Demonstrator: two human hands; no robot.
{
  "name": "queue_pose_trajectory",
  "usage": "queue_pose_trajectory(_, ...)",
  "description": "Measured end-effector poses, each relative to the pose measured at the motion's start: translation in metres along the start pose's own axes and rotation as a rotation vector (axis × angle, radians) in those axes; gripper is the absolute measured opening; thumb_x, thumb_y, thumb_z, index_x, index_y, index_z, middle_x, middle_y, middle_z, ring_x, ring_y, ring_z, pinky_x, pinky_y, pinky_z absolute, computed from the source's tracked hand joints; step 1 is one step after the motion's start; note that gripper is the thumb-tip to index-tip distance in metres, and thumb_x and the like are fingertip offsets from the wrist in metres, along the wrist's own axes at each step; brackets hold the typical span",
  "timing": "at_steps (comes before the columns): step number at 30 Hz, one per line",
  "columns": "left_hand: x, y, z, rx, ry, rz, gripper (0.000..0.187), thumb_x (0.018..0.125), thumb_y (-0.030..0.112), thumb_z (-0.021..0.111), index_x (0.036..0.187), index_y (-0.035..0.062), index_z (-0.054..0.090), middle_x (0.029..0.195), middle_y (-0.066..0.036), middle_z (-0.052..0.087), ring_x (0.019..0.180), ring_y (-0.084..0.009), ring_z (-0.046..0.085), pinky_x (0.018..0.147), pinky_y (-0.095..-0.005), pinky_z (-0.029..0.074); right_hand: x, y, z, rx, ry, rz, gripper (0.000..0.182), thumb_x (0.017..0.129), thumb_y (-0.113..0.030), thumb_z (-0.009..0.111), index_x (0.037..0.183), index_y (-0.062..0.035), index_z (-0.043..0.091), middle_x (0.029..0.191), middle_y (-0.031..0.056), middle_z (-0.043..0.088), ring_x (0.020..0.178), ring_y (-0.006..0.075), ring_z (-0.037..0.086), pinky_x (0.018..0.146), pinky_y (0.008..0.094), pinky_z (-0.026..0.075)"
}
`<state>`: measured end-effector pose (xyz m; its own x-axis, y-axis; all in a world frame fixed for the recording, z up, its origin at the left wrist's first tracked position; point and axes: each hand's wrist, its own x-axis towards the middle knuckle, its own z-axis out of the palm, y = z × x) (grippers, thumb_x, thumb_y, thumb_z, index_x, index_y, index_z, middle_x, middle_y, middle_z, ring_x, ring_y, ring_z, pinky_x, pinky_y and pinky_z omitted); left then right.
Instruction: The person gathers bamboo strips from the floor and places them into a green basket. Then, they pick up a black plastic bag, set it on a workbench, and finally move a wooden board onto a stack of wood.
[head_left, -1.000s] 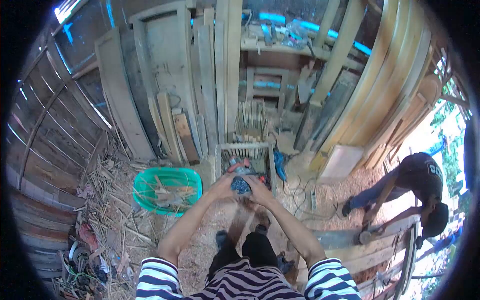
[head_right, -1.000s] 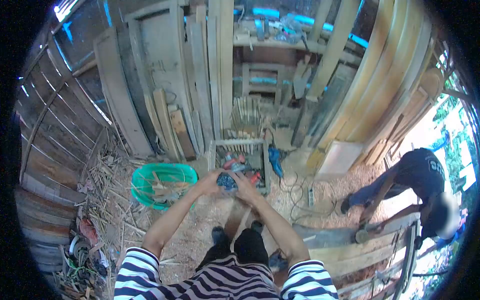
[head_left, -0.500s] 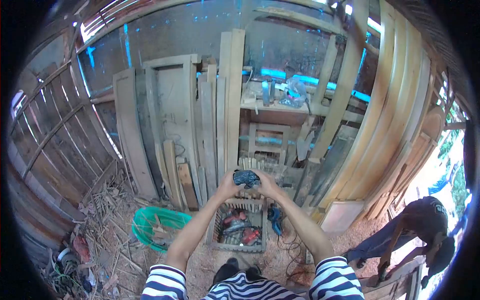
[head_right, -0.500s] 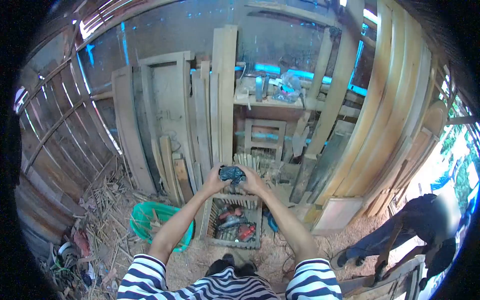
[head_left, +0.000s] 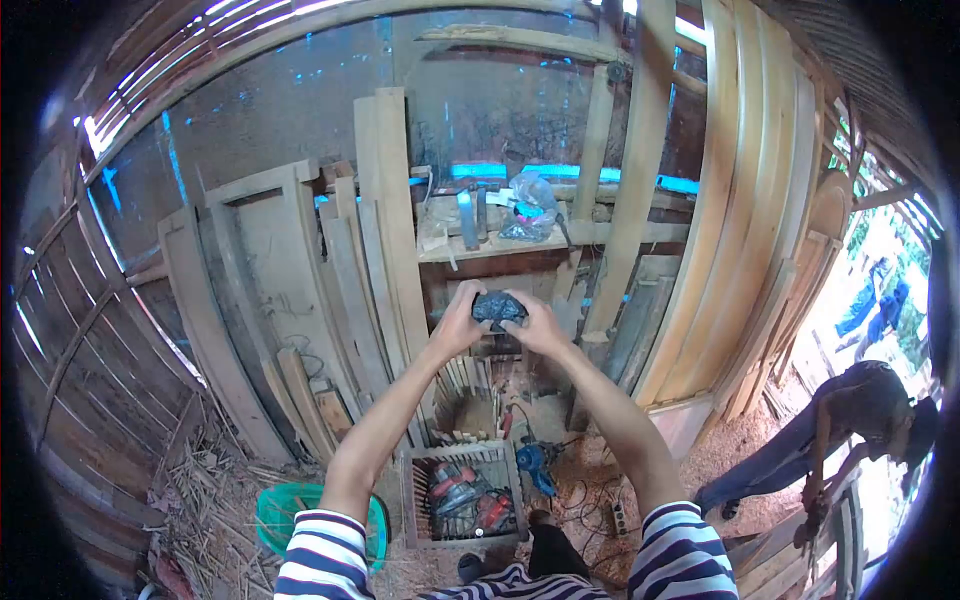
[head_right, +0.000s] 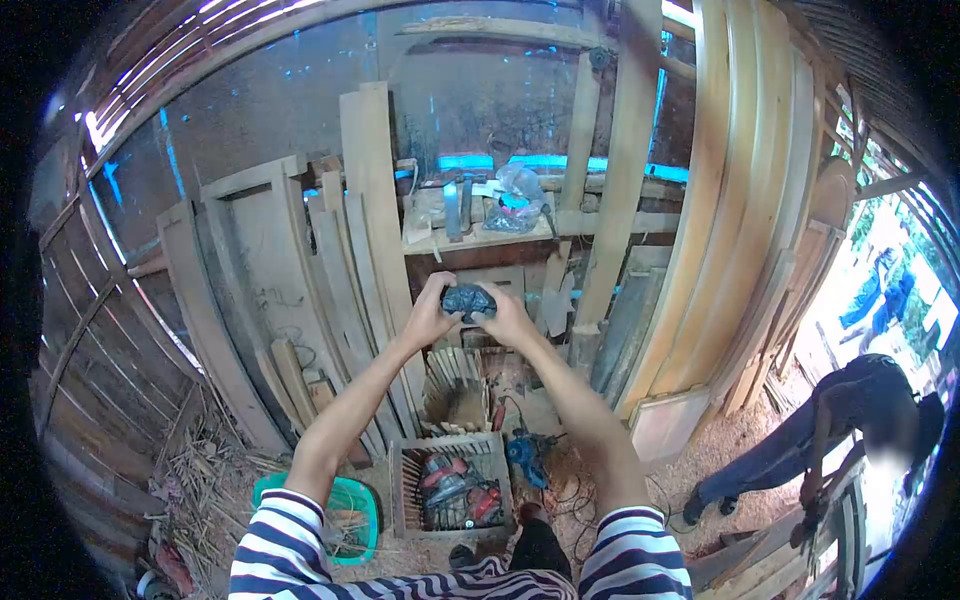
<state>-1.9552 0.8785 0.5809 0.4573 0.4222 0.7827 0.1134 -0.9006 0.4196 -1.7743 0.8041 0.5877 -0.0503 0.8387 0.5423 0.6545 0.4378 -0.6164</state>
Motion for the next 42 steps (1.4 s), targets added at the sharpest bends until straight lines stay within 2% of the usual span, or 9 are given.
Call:
queue_pose_trajectory(15,0.187,-0.205,0.113,0.204,-0.004,-0.191,0.055,0.065,0.004,0.07,0.113,0.0033,0.042,0.103,-0.023,0.053,0.1,-0.0441,0.05,0.083,-0.0447,0.043,0.232,0.209,-0.043,0.014,-0.011,-0.106,0.05,0.074,-0.011,0.067,0.12,-0.0064,0.05,0.107,0.0223,0.058,0.105,0.0396,0.055,0.087,0.044,0.044)
queue_pose_trajectory(18,0.227,-0.227,0.112,0.272,0.031,-0.227,0.053,0.066,0.002,0.068,0.112,0.0024,0.042,0.103,-0.023,0.053,0.098,-0.0445,0.051,0.082,-0.0454,0.043,0.279,0.23,-0.045,0.07,-0.036,0.071,0.044,0.075,-0.009,0.066,0.116,-0.006,0.049,0.104,0.023,0.057,0.101,0.0438,0.054,0.084,0.0466,0.044)
queue_pose_trajectory(20,0.251,-0.247,0.107,0.273,0.041,-0.179,0.057,0.066,0.002,0.068,0.117,0.0031,0.041,0.114,-0.023,0.048,0.105,-0.044,0.048,0.086,-0.0457,0.043,0.308,0.244,-0.04,0.015,0.129,-0.225,0.041,0.074,-0.006,0.065,0.112,-0.0069,0.049,0.105,0.0214,0.056,0.1,0.0434,0.052,0.084,0.047,0.043)
queue_pose_trajectory(23,0.265,-0.28,0.113,0.566,0.029,-0.165,0.053,0.069,0.009,0.07,0.114,0.0033,0.043,0.119,-0.02,0.046,0.108,-0.0407,0.046,0.089,-0.0447,0.04,0.329,0.255,-0.034,-0.334,0.187,-0.307,0.037,0.076,-0.006,0.063,0.111,-0.0077,0.051,0.107,0.0187,0.054,0.105,0.0394,0.049,0.088,0.0471,0.04)
queue_pose_trajectory(28,0.23,-0.294,0.14,0.971,-0.254,-0.34,0.053,0.084,0.03,0.057,0.132,0.0126,0.043,0.136,-0.011,0.039,0.123,-0.031,0.038,0.097,-0.0621,0.028,0.333,0.314,-0.003,-0.698,-0.233,-0.068,0.053,0.088,-0.018,0.05,0.138,-0.0257,0.037,0.139,0.0092,0.041,0.133,0.0324,0.03,0.109,0.0453,0.021)
queue_pose_trajectory(32,0.215,-0.306,0.149,0.893,-0.333,-0.362,0.048,0.09,0.03,0.045,0.134,0.0113,0.041,0.134,-0.005,0.046,0.13,-0.025,0.034,0.105,-0.0575,0.021,0.336,0.333,-0.008,-0.675,-0.349,-0.116,0.049,0.093,-0.026,0.042,0.141,-0.0252,0.031,0.144,0.0079,0.035,0.135,0.0328,0.025,0.11,0.0459,0.02)
queue_pose_trajectory(37,0.233,-0.292,0.15,0.875,-0.43,-0.528,0.053,0.086,0.027,0.051,0.134,0.0099,0.041,0.14,-0.007,0.041,0.134,-0.0254,0.029,0.106,-0.0585,0.019,0.341,0.313,-0.018,-0.707,-0.469,-0.103,0.05,0.093,-0.027,0.042,0.141,-0.0253,0.03,0.146,0.0095,0.03,0.136,0.0336,0.024,0.11,0.0488,0.017)
queue_pose_trajectory(40,0.229,-0.26,0.139,0.8,-0.278,-0.53,0.052,0.084,0.022,0.051,0.134,0.0096,0.04,0.14,-0.01,0.039,0.134,-0.0291,0.026,0.104,-0.0618,0.019,0.322,0.306,-0.015,-0.71,-0.178,-0.157,0.051,0.091,-0.027,0.046,0.141,-0.0233,0.032,0.143,0.017,0.033,0.133,0.0358,0.028,0.107,0.0561,0.017)
queue_pose_trajectory(42,0.207,-0.241,0.134,0.662,-0.018,-0.536,0.045,0.085,0.025,0.052,0.127,0.0084,0.047,0.133,-0.015,0.044,0.129,-0.0328,0.034,0.104,-0.0624,0.018,0.297,0.268,-0.024,-0.611,0.077,-0.303,0.047,0.088,-0.012,0.049,0.134,-0.01,0.041,0.133,0.0196,0.043,0.126,0.0338,0.038,0.106,0.0504,0.024)
